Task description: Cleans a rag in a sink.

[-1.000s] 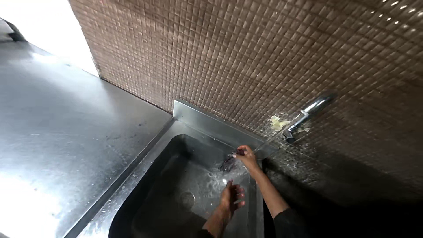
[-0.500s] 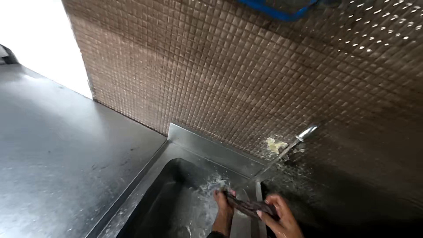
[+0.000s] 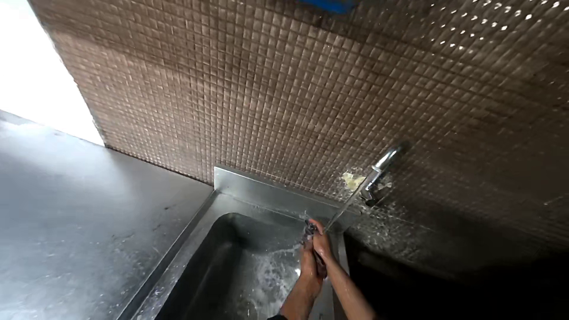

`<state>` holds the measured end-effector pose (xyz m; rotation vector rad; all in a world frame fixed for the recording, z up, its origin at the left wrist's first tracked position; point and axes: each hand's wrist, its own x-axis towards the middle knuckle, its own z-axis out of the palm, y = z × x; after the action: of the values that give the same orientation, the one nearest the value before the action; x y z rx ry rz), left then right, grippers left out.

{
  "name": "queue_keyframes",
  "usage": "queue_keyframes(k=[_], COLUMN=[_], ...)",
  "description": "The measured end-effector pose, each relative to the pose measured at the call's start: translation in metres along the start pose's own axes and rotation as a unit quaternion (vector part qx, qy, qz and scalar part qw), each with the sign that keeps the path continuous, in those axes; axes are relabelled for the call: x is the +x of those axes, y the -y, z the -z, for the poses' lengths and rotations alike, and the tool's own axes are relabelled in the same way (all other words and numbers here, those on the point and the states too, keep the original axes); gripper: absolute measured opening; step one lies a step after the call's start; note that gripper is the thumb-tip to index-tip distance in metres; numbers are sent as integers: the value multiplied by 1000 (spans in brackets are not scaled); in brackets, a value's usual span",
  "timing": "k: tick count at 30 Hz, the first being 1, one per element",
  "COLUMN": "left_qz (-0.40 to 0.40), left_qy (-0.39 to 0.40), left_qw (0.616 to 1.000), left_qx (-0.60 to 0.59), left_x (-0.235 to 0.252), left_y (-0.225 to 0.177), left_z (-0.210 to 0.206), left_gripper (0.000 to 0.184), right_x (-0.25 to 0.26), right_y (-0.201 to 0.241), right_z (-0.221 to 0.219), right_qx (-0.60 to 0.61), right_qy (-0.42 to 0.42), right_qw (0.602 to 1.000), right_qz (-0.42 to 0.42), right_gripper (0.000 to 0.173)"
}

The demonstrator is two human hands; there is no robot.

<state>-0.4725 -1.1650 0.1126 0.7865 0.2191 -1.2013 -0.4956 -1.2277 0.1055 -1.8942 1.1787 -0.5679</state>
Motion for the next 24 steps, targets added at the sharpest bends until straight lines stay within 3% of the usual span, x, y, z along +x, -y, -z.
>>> queue_keyframes(k=[5,7,9,12,14,16,19,21,24], left_qz=[-108,-53,-1,24,-14,-72,-186,-240,-193], left_qy=[18,12,12,-22,25,50,83,164,266], left_qw=[994,998,998,975,931,854,762,704,614], left_qx=[-29,13,66,219,363,513,614,648,718], left_x=[49,18,4,1,5,12,9,9,6], left_y=[-8,-5,0,6,3,-10,-41,-61,-84], left_z=[18,12,25,64,88,92,54,21,-24], left_gripper=[30,34,49,42,41,49,69,77,62], right_x=[-22,-10,8,20,21,19,6,-6,-18], right_y=[6,21,36,46,50,51,54,64,75], right_z=[-9,9,29,44,52,59,63,66,87], right_qx=[7,-61,-129,-156,-163,-161,-173,-225,-240], right_qy=[78,62,116,184,193,196,228,244,212], right_qw=[996,996,984,969,966,966,957,943,945], right_qz=[48,0,-44,-52,-59,-54,-33,6,70], right_gripper=[46,40,41,35,33,32,33,33,27])
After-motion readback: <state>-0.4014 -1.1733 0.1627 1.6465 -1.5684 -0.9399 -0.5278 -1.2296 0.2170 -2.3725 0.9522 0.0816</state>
